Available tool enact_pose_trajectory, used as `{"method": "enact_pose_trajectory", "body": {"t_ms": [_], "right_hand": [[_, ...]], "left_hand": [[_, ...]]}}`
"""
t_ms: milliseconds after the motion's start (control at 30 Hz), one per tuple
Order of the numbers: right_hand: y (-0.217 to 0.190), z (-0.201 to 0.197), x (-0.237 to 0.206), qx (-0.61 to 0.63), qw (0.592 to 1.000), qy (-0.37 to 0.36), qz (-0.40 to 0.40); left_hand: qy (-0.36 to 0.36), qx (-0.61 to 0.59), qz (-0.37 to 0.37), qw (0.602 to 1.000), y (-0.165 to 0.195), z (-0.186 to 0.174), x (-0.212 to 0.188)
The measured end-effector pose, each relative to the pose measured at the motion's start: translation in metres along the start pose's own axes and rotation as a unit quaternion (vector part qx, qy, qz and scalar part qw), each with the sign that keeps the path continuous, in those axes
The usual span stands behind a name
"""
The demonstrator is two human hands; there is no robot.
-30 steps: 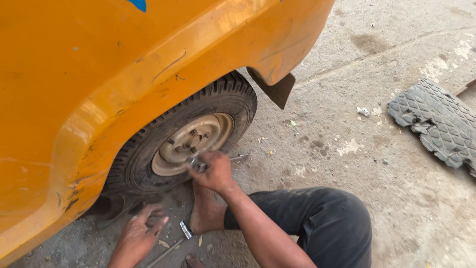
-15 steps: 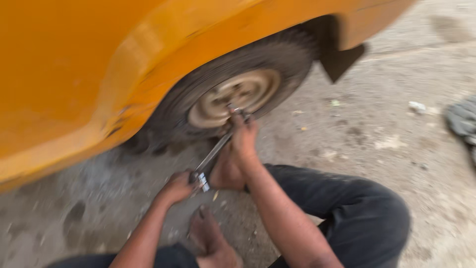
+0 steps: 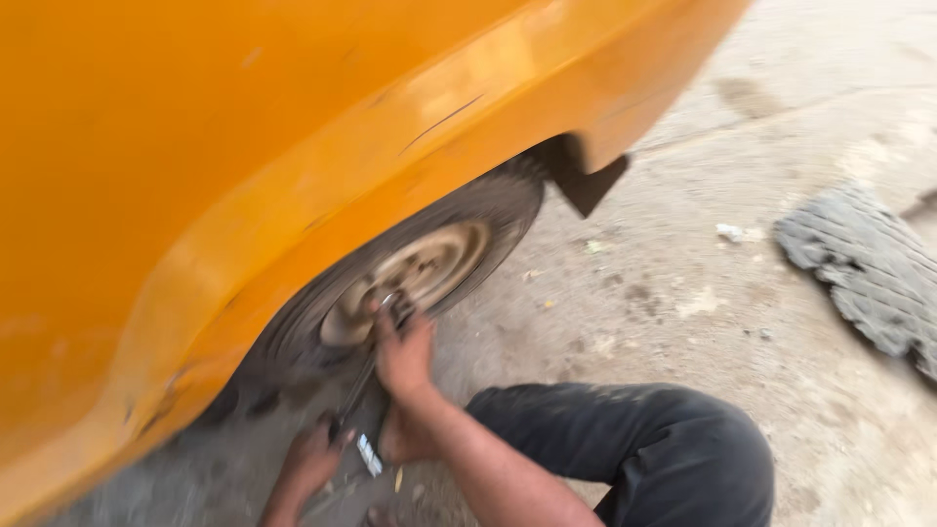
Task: The person lifts a tire and mounts it onto the wheel hub of a yellow vehicle. They then insert lug nuts by hand and tighten them using a lug wrench to secure the tire in place.
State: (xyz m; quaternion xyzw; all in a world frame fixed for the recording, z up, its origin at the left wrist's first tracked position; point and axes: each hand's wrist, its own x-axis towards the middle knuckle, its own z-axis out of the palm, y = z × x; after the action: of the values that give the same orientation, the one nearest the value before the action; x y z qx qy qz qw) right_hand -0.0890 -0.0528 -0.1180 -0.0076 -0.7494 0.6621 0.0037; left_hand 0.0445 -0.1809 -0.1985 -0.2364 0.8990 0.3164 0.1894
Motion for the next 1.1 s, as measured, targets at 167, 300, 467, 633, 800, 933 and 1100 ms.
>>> {"method": "enact_pose_trajectory", "body": {"t_ms": [167,300,467,633,800,933,1100], "right_hand": [[-0.014,-0.009,-0.001,0.090,0.987,-0.089,0.102],[-0.017,-0.006,-0.005,0.286,0.937,-0.111,0.169],[-0.023,-0.012,-0.002,0.287,0.937,-0.155,0.124],[-0.039,-0.020,0.002,0.308,0.889,-0.185,0.285],[-0.037,-0.015,0.002,0.379,0.842,-0.183,0.336],[-0.012,-0.009,0.005,0.340,0.837,-0.194,0.383],[0.018,0.004,0.009,0.320,0.850,-0.177,0.380]], "left_hand": [[-0.132,0.087,-0.084,0.984,-0.019,-0.031,0.004],[-0.063,0.051,-0.033,0.996,-0.055,-0.060,-0.016],[0.000,0.050,-0.091,0.995,-0.071,-0.049,-0.028],[0.137,0.092,-0.190,0.968,-0.105,-0.098,-0.074],[0.367,-0.017,-0.048,0.929,-0.040,-0.168,-0.172],[0.461,0.277,0.246,0.807,0.096,-0.220,-0.216],[0.425,0.112,0.379,0.814,0.244,-0.216,-0.158]]}}
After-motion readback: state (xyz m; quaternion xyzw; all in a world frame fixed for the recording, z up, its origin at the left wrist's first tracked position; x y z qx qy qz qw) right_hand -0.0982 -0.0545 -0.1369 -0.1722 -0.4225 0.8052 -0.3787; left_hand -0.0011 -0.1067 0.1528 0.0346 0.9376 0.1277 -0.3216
